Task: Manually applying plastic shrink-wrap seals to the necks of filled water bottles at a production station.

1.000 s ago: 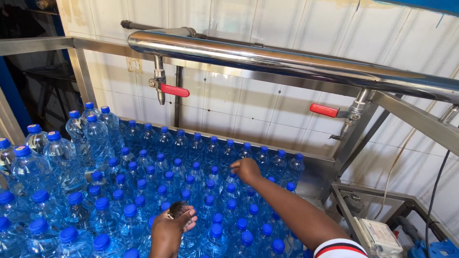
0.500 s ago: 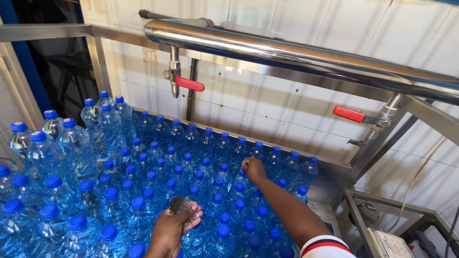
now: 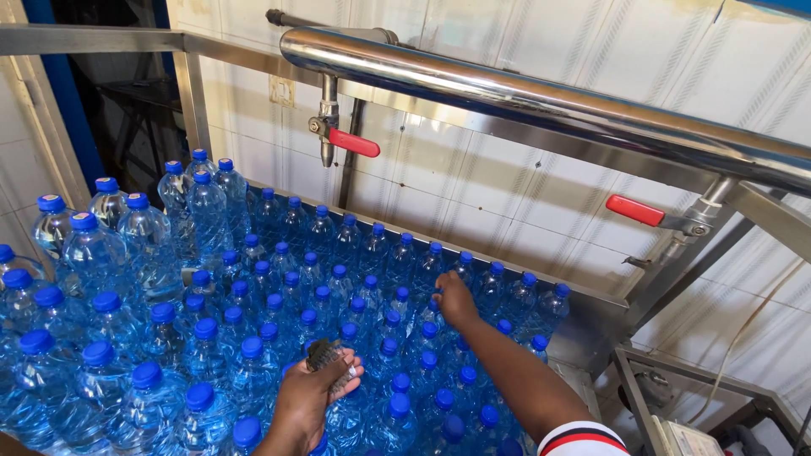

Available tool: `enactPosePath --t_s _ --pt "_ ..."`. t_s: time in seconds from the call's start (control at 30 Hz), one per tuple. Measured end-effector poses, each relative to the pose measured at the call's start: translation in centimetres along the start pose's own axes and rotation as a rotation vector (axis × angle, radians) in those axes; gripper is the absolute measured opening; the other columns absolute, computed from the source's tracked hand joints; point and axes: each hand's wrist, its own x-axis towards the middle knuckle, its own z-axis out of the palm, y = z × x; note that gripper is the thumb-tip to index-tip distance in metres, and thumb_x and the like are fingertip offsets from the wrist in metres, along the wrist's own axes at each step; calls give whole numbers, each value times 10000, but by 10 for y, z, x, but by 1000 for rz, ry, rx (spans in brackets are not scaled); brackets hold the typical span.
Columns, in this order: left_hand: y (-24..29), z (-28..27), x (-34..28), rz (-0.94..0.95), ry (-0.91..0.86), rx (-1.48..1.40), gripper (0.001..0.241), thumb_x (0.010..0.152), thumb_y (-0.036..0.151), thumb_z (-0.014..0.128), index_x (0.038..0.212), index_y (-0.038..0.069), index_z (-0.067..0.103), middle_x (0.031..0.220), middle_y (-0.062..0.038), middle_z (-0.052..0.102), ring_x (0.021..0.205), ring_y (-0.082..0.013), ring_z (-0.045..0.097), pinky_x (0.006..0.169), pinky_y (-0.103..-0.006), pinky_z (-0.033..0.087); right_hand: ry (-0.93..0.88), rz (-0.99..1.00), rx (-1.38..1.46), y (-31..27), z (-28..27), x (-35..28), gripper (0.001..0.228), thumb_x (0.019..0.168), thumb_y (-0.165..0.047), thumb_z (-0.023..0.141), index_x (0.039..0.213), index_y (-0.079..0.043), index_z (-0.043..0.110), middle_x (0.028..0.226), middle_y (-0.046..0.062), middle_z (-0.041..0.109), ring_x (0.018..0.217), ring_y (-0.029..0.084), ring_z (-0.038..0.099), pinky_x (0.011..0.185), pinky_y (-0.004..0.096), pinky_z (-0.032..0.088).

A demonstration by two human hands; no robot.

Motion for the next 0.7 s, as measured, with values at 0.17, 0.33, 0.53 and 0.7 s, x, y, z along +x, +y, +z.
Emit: enactPosePath --t_s 0.17,0.33,0.53,0.7 --pt "1 -2 3 -21 0 -43 311 991 -8 774 1261 -162 761 1167 -353 812 1071 -451 798 946 -506 667 -141 -224 -454 -21 9 -20 490 1112 -313 395 1500 -51 539 1658 190 477 1508 370 411 1234 565 260" --pt "5 3 -1 -27 0 -46 376 1016 40 738 1327 -171 740 1246 -371 799 1138 -479 785 992 -530 654 -472 -40 -245 -43 -6 -43 836 1149 -604 233 1782 -89 55 1877 144 36 1744 311 4 1391 496 -29" --pt "12 7 -15 13 -7 -41 315 1045 71 727 1264 -154 757 1197 -346 811 1104 -467 796 933 -520 660 -562 221 -233 -90 -37 -39 1068 1025 -809 191 1782 -108 -85 1885 113 -97 1750 301 -87 1385 577 -101" --pt "-6 6 -36 23 -100 98 152 948 79 859 1036 -39 824 1071 -208 840 1032 -411 847 940 -548 694 -543 38 342 -246 -145 -141 932 864 -655 725 1640 -188 509 1565 66 639 1424 235 629 1116 436 525"
